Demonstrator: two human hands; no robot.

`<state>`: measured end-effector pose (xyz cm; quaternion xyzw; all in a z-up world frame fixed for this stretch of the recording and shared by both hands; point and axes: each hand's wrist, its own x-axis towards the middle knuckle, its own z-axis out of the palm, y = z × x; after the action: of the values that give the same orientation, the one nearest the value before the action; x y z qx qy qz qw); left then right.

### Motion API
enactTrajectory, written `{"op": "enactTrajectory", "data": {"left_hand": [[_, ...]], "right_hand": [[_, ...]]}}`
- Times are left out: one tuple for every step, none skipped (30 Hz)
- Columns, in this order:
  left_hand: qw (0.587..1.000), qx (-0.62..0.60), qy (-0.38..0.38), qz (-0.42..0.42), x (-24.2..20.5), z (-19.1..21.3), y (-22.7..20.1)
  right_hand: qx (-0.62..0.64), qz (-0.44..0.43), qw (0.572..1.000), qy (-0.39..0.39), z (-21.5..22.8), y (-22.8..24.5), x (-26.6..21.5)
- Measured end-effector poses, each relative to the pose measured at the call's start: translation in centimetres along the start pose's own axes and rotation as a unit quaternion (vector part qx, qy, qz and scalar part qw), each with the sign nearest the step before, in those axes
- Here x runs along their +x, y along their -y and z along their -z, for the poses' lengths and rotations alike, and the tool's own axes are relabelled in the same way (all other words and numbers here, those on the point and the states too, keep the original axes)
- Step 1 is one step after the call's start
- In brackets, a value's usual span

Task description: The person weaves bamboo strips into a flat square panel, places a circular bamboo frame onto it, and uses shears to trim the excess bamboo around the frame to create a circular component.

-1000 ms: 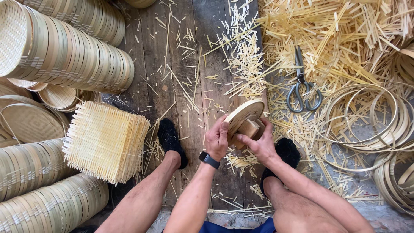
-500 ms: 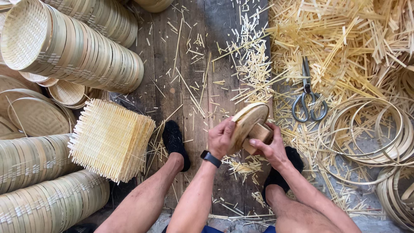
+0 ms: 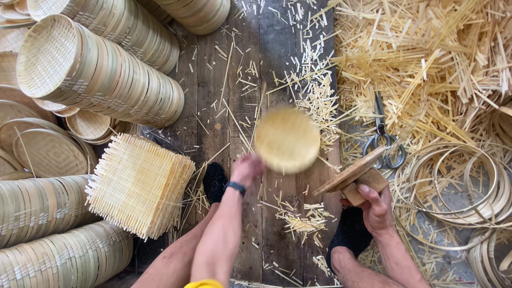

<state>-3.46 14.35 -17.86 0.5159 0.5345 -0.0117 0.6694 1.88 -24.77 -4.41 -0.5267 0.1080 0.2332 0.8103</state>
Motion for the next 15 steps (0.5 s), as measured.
{"op": "enactTrajectory", "data": {"left_hand": [[0.987, -0.157, 0.007, -0.038, 0.3, -1.7, -1.3], [0.947, -0.311, 0.014, -0.075, -0.3, -3.4, -2.1], [0.962, -0.260, 0.016, -0.075, -1.6, -5.0, -2.1], [0.975, -0.209, 0.019, -0.075, -3.0, -6.9, -2.0], [0.987, -0.113, 0.099, -0.049, -4.7, -8.2, -1.4], [0.984, -0.015, 0.177, -0.024, -6.5, -9.2, -0.6], [0.976, 0.072, 0.198, 0.060, -7.9, -10.0, 0.2], [0.953, 0.158, 0.215, 0.144, -9.3, -10.5, 1.3], [0.963, 0.082, 0.204, 0.156, -10.2, -10.8, 2.4], [0.967, 0.006, 0.192, 0.167, -10.8, -10.7, 3.7], [0.965, -0.070, 0.179, 0.177, -10.8, -10.5, 4.6], [0.979, -0.066, 0.143, 0.128, -10.1, -10.1, 5.0], [0.990, -0.061, 0.104, 0.079, -9.2, -9.1, 5.3], [0.996, -0.055, 0.065, 0.031, -8.3, -8.1, 5.6], [0.995, -0.054, 0.071, -0.036, -7.3, -7.2, 5.8]], "right_hand": [[0.001, 0.000, 1.000, -0.007, -0.2, -0.1, 0.1], [0.003, -0.004, 1.000, -0.002, -0.4, -0.2, 0.2], [0.005, -0.007, 1.000, 0.001, -0.4, -0.4, 0.1], [0.007, -0.011, 1.000, 0.004, -0.5, -0.6, 0.1], [0.025, -0.013, 0.999, 0.031, -0.6, -0.9, 0.1], [0.043, -0.016, 0.997, 0.057, -0.8, -1.1, 0.0], [0.063, -0.017, 0.994, 0.084, -1.1, -1.5, 0.1], [0.083, -0.027, 0.991, 0.103, -1.4, -1.8, 0.2], [0.100, -0.039, 0.987, 0.122, -1.7, -2.2, 0.5], [0.117, -0.052, 0.982, 0.141, -1.7, -2.5, 0.7], [0.099, -0.068, 0.984, 0.130, -1.6, -2.7, 1.2], [0.081, -0.084, 0.986, 0.119, -1.5, -3.1, 1.7], [0.064, -0.100, 0.987, 0.107, -1.3, -3.7, 2.2], [0.039, -0.108, 0.989, 0.091, -1.1, -4.5, 2.6], [0.014, -0.116, 0.990, 0.076, -0.9, -5.3, 3.0]]}}
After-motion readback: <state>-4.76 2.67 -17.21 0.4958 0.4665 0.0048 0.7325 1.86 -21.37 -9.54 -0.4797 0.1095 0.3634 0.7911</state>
